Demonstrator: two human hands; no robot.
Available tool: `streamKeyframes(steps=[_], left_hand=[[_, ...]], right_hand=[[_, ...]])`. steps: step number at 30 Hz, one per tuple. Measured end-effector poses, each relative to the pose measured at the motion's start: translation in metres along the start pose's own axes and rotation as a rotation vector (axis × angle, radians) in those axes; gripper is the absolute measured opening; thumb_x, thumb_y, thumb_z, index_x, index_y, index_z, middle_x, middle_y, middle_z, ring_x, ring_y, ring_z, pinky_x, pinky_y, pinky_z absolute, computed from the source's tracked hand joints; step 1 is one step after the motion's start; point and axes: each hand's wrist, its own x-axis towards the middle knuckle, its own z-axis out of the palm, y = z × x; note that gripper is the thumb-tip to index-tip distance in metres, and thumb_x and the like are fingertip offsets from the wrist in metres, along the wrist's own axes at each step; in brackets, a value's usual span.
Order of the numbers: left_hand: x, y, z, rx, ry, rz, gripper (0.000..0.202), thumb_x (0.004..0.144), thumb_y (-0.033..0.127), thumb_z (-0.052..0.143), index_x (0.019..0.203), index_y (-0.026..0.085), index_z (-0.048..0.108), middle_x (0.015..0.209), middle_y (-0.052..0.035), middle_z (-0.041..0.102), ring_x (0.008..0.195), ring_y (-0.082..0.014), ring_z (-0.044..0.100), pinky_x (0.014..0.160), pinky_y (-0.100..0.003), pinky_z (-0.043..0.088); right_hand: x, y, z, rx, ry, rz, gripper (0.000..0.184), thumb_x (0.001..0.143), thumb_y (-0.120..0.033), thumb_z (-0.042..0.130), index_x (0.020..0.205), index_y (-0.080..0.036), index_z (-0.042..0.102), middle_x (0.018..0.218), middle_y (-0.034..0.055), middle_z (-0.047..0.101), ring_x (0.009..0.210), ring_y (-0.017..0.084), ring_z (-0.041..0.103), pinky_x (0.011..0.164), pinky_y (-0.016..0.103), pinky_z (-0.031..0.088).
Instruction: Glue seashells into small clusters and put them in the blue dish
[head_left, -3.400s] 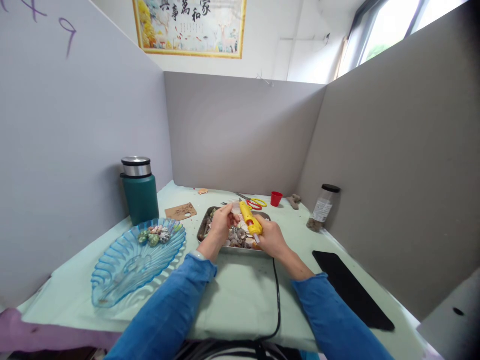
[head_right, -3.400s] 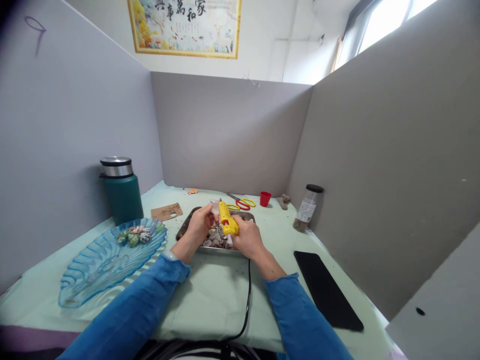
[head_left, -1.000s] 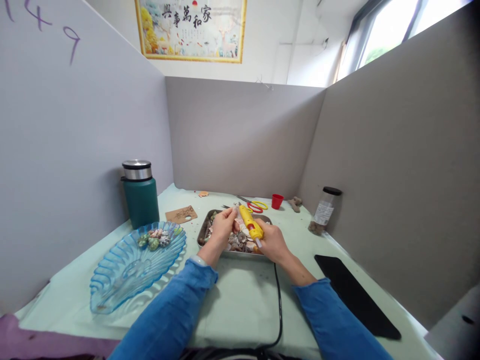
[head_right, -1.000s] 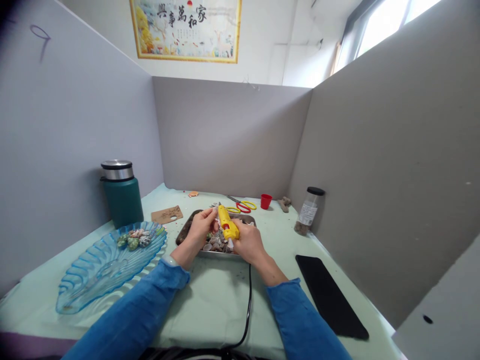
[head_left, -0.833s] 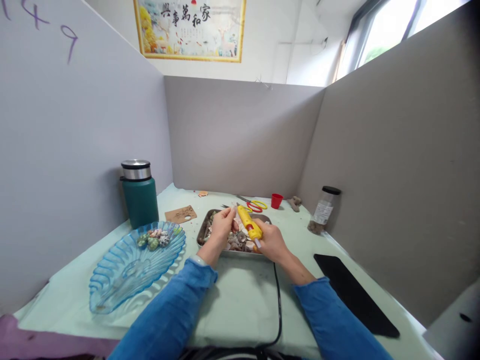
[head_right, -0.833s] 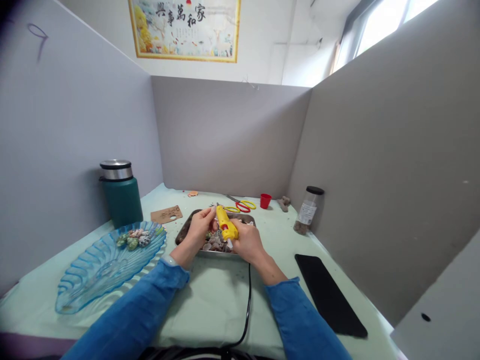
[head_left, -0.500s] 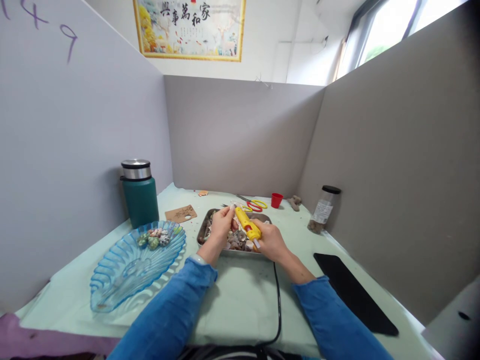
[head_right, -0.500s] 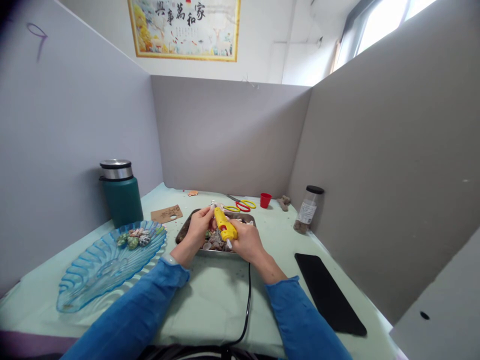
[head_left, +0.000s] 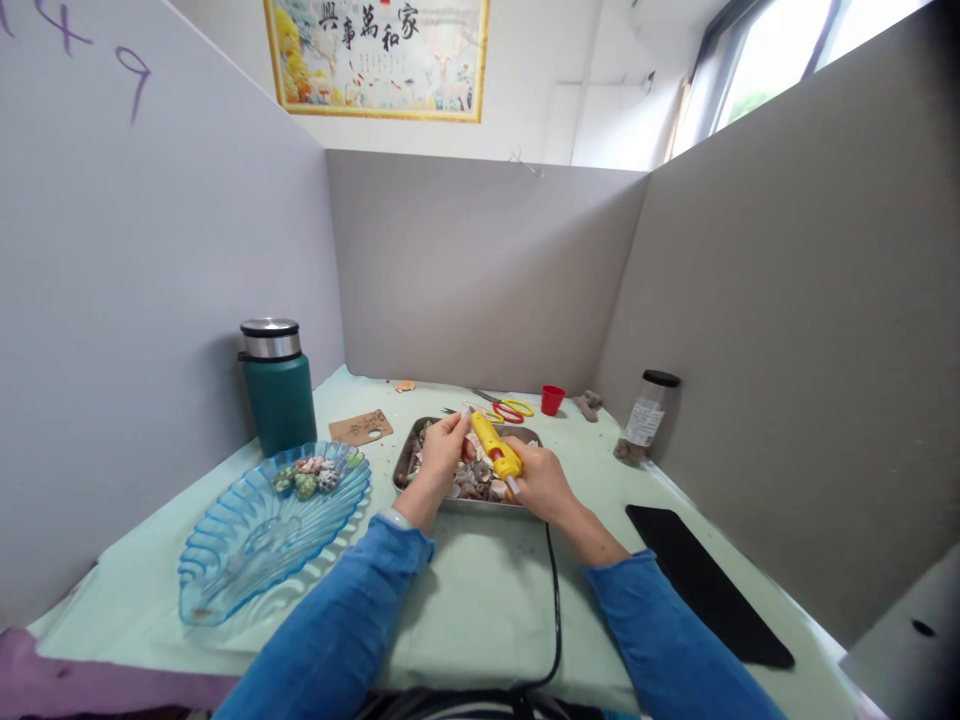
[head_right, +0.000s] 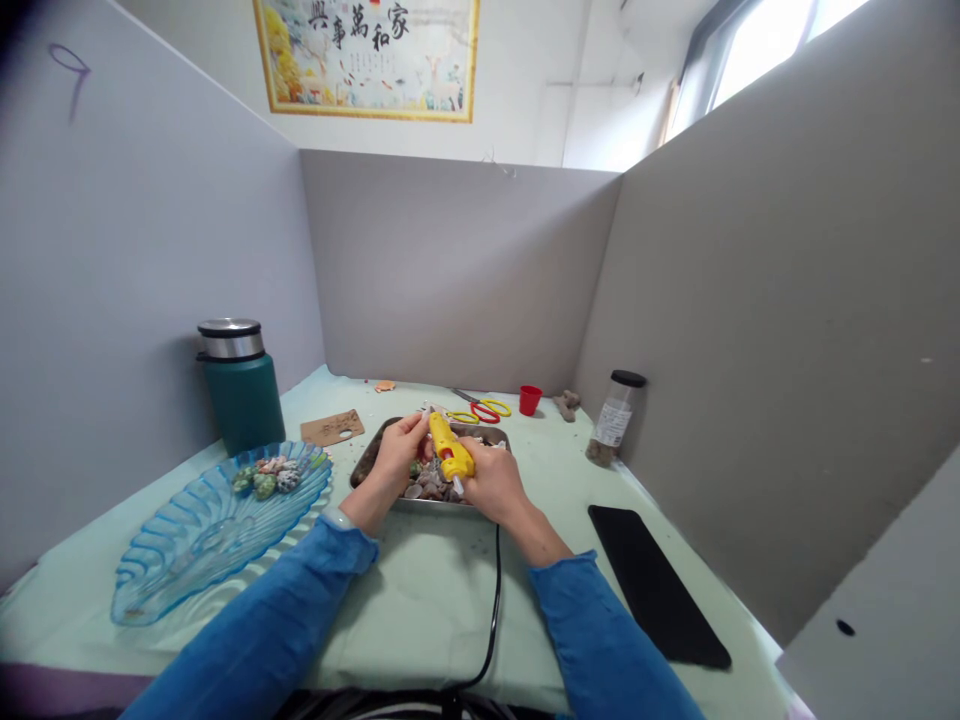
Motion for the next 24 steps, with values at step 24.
streamKeyframes(steps=[24], left_hand=[[-0.0021, 0.0054, -0.0013, -0.065, 0.051, -0.040, 0.032, 0.078, 0.048, 0.066, 0.078, 0.016, 0.061, 0.042, 0.0049, 0.048, 0.038, -0.0088, 0.041, 0.042, -0.020, 0.026]], right_hand=[[-0.0008, -0.0014, -0.0004, -0.022, 0.013, 0.059, 0.039, 0.071, -0.020, 0.057, 0.108, -0.022, 0.069, 0.082, 0.0039, 0.076, 0.068, 0.021, 0.065, 0.062, 0.026, 0.042]])
